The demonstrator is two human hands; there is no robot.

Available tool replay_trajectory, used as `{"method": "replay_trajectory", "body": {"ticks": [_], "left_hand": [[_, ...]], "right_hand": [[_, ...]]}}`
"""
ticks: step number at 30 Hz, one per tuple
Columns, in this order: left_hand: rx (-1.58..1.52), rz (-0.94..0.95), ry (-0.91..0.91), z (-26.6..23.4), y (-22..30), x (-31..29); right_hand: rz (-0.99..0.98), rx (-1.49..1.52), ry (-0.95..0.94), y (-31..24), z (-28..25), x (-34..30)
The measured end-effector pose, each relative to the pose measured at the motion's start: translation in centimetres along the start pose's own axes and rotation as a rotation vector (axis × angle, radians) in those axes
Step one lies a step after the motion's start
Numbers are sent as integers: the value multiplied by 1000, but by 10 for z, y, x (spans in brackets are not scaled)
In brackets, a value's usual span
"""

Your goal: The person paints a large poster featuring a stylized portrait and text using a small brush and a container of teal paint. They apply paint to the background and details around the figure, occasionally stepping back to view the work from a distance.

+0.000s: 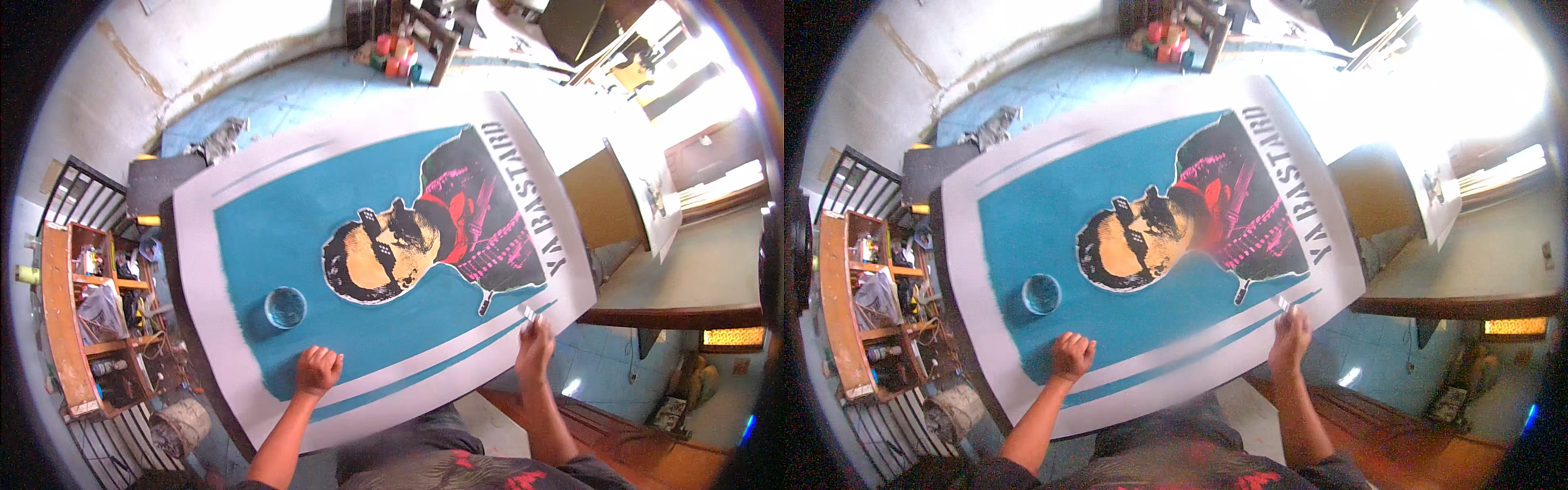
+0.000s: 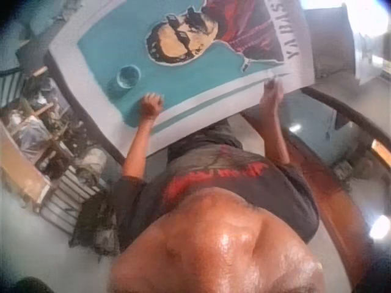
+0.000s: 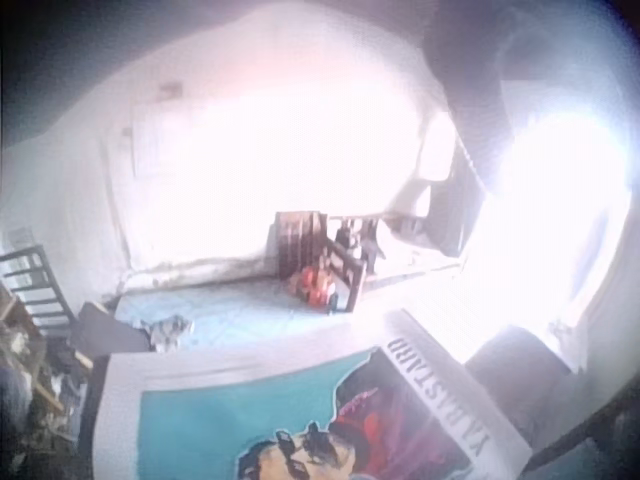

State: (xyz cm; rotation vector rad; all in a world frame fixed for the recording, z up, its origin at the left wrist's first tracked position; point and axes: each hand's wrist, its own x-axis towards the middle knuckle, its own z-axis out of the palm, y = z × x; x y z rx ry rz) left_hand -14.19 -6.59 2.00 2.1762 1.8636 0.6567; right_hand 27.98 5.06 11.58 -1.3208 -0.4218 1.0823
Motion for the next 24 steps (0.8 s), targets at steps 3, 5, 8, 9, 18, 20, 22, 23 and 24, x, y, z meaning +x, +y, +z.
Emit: {"method": "replay_trajectory", "body": {"ticks": [3,5,8,9,18,20,22,23,24], "left_hand": [[-115,-11,55,14,1,0],[-155,-40,92,8,-7,-1],[-255,-131,99,3,-8,1],[-307,-188,79,-1,-9,4],[-386,-316,173,-67,-6,-64],[-404,-343,123,-69,6,-106],[-378,-392,81,-73,3,-164],[-355,-420,58,-75,-1,-196],[-348,-489,-8,-76,-2,-227]], "right_hand": [[21,-126,201,22,-89,-79],[72,-229,308,24,-117,-121],[45,-261,405,21,-165,-164],[22,-250,423,22,-183,-174],[-35,-147,629,69,-281,-246],[-37,-151,644,87,-316,-249],[-21,-95,619,103,-328,-257],[2,-88,626,109,-326,-259],[24,-84,637,112,-326,-261]]}}
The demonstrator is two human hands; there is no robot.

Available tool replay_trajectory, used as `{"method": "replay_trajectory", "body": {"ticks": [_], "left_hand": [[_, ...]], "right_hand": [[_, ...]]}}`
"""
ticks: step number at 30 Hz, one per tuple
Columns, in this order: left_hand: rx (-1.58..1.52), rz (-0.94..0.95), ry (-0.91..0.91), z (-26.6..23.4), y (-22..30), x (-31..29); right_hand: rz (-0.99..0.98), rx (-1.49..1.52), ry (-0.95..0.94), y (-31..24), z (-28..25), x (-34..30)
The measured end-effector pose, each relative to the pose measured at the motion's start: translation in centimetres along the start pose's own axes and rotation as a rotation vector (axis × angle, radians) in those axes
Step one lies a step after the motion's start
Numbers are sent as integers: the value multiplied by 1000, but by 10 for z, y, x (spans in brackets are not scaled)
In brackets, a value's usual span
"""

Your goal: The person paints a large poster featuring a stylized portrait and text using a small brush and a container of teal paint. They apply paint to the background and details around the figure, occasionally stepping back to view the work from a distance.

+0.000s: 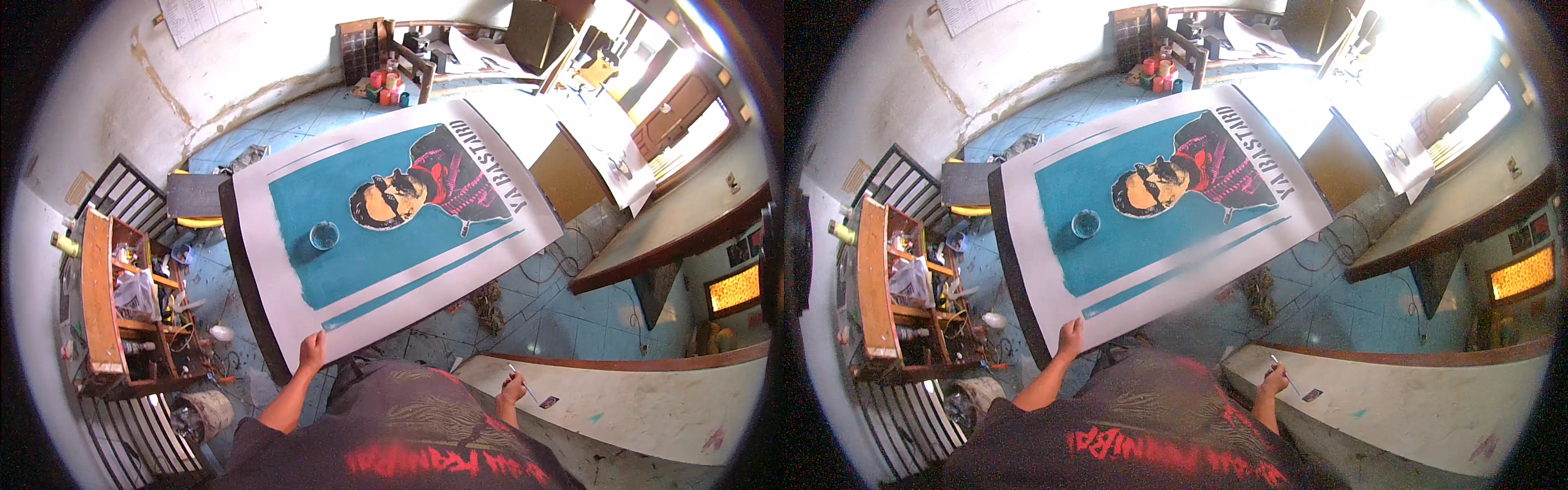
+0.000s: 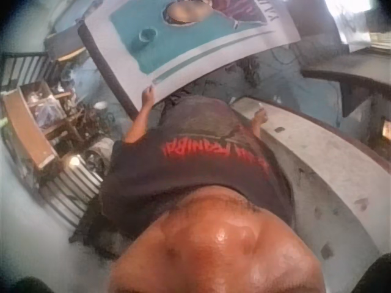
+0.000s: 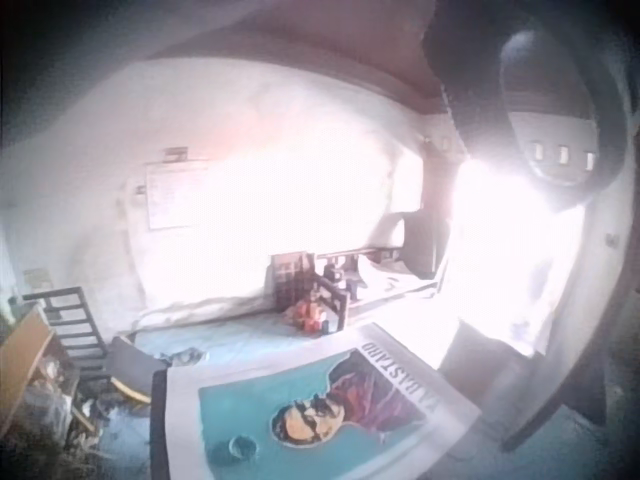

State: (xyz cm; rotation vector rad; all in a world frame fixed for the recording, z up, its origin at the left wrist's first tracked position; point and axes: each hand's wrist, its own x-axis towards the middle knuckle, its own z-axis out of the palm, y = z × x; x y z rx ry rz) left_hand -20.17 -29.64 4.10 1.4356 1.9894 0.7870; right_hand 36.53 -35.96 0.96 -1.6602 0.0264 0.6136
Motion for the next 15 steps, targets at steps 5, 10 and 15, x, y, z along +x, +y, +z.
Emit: {"method": "replay_trajectory", "body": {"ticks": [5,10,15], "left_hand": [[65,-221,-295,-7,-32,-113],[152,-188,-427,-5,-52,-157],[77,-171,-405,-5,-63,-171]], "right_hand": [[32,-5,-53,2,-16,15],[1,-37,-205,0,-23,33],[-66,-66,-360,-14,-5,9]]}}
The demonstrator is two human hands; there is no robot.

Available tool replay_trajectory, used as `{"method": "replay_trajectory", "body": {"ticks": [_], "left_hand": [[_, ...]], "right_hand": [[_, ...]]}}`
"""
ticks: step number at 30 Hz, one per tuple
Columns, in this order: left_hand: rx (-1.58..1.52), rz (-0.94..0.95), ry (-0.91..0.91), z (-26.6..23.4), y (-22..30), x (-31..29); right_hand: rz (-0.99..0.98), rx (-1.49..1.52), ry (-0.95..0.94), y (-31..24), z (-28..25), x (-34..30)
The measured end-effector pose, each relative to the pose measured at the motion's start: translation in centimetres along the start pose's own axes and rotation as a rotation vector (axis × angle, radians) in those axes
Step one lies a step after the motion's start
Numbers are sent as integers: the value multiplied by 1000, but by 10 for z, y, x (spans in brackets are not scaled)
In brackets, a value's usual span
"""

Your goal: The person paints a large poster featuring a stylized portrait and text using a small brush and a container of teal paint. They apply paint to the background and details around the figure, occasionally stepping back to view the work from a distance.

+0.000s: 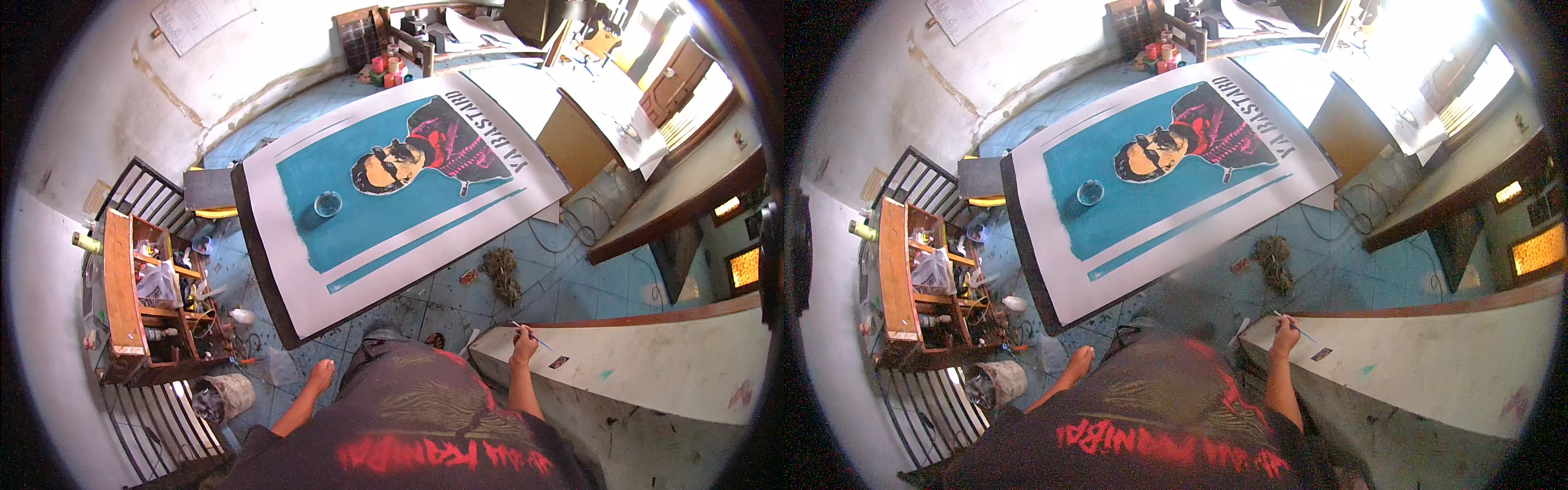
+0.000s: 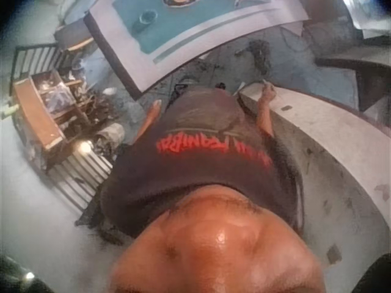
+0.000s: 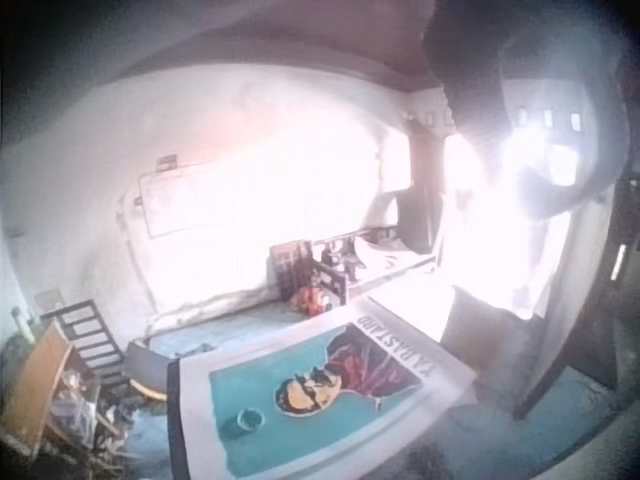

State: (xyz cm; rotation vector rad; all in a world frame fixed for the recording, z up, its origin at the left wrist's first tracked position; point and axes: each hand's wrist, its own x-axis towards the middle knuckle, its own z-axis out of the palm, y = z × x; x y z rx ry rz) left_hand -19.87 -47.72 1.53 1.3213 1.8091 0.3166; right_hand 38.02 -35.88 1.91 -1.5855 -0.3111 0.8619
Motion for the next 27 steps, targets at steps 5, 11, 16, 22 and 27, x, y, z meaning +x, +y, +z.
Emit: {"method": "replay_trajectory", "body": {"ticks": [5,11,16,22,27], "left_hand": [[-64,-159,-192,-9,-8,15],[-154,-155,-257,-41,-18,33],[-212,3,-226,-74,-48,12],[-84,-188,-408,-108,-171,-9],[-22,-217,-508,-141,-182,1]], "right_hand": [[-135,-189,-98,11,12,-25],[-65,-306,-46,47,-10,-72],[-34,-516,60,55,-25,-129],[44,-244,77,46,4,-188],[36,-242,93,49,5,-231]]}}
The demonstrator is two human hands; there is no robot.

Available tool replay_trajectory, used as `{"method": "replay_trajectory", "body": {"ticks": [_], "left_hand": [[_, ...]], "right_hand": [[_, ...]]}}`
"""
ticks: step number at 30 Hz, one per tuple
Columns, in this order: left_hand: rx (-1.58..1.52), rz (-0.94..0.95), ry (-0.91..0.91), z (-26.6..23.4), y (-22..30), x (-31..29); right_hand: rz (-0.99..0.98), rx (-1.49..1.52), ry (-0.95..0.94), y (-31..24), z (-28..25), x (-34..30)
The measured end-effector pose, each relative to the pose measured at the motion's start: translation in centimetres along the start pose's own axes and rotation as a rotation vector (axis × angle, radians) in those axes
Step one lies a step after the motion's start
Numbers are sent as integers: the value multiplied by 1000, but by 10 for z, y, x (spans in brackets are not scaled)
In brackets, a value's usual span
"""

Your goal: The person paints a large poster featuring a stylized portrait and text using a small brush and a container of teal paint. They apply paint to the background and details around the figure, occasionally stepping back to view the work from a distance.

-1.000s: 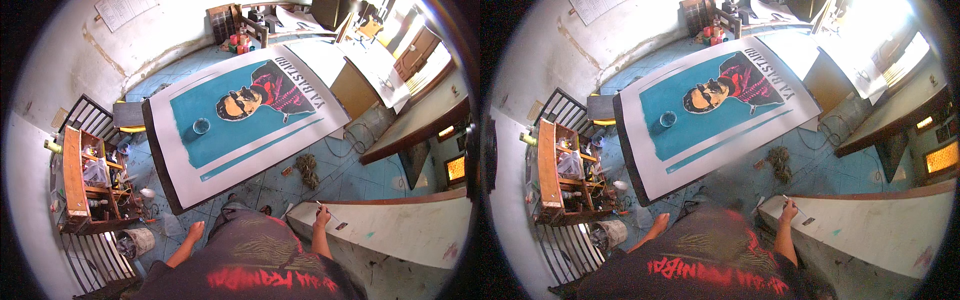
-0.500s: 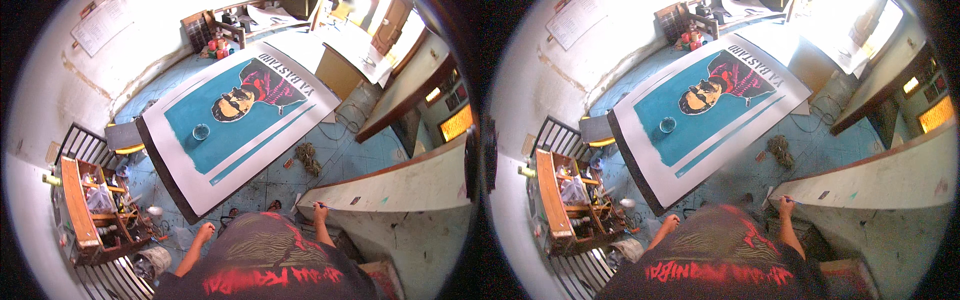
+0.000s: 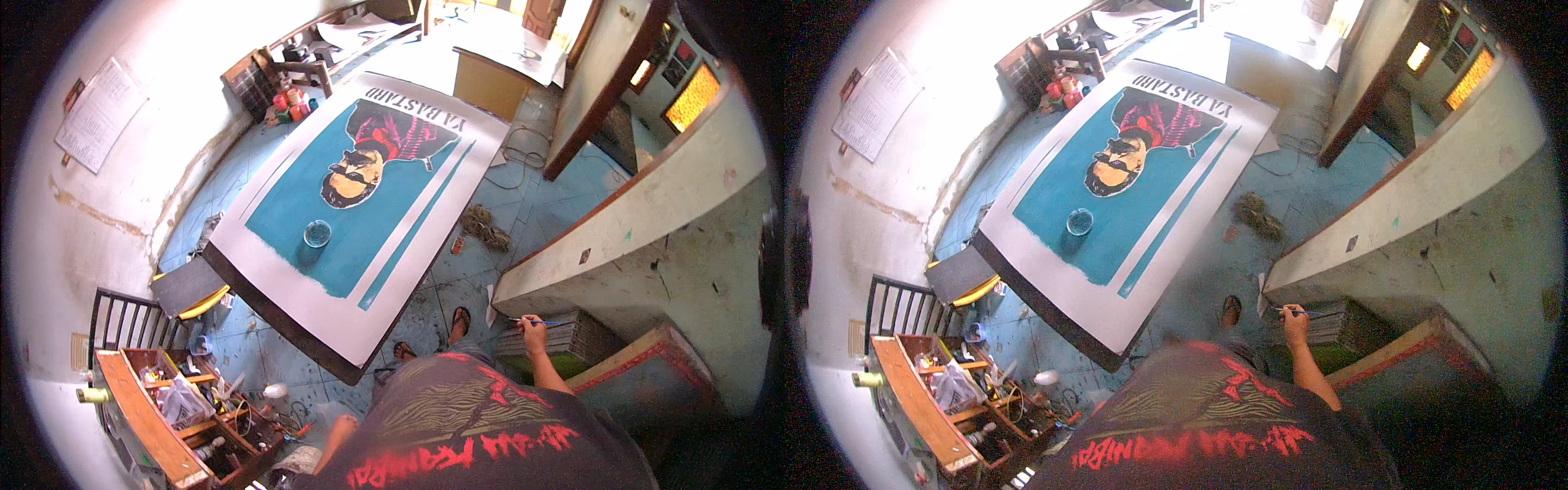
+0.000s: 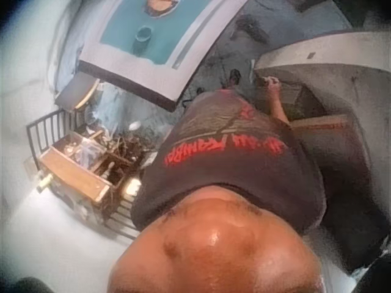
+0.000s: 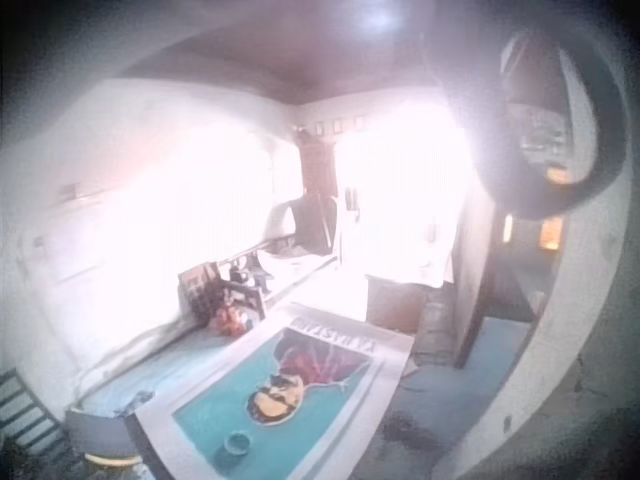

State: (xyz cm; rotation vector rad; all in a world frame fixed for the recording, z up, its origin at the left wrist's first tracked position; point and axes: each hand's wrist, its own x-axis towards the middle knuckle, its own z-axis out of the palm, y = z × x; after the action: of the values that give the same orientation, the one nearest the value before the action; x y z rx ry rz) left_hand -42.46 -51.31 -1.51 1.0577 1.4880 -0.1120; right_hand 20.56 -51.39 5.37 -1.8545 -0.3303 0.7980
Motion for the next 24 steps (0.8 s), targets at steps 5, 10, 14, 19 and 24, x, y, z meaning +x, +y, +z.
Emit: {"method": "replay_trajectory", "body": {"ticks": [5,10,14,19,24], "left_hand": [[38,36,-56,-32,67,4],[4,226,-81,-36,88,12],[93,182,-92,-26,45,48],[232,143,6,-46,-54,97],[314,134,30,-67,-60,105]], "right_hand": [[45,17,65,19,-7,-43],[78,21,160,38,-23,-64],[101,18,212,51,-34,-72],[117,89,200,46,-16,-83],[96,45,219,52,-22,-80]]}}
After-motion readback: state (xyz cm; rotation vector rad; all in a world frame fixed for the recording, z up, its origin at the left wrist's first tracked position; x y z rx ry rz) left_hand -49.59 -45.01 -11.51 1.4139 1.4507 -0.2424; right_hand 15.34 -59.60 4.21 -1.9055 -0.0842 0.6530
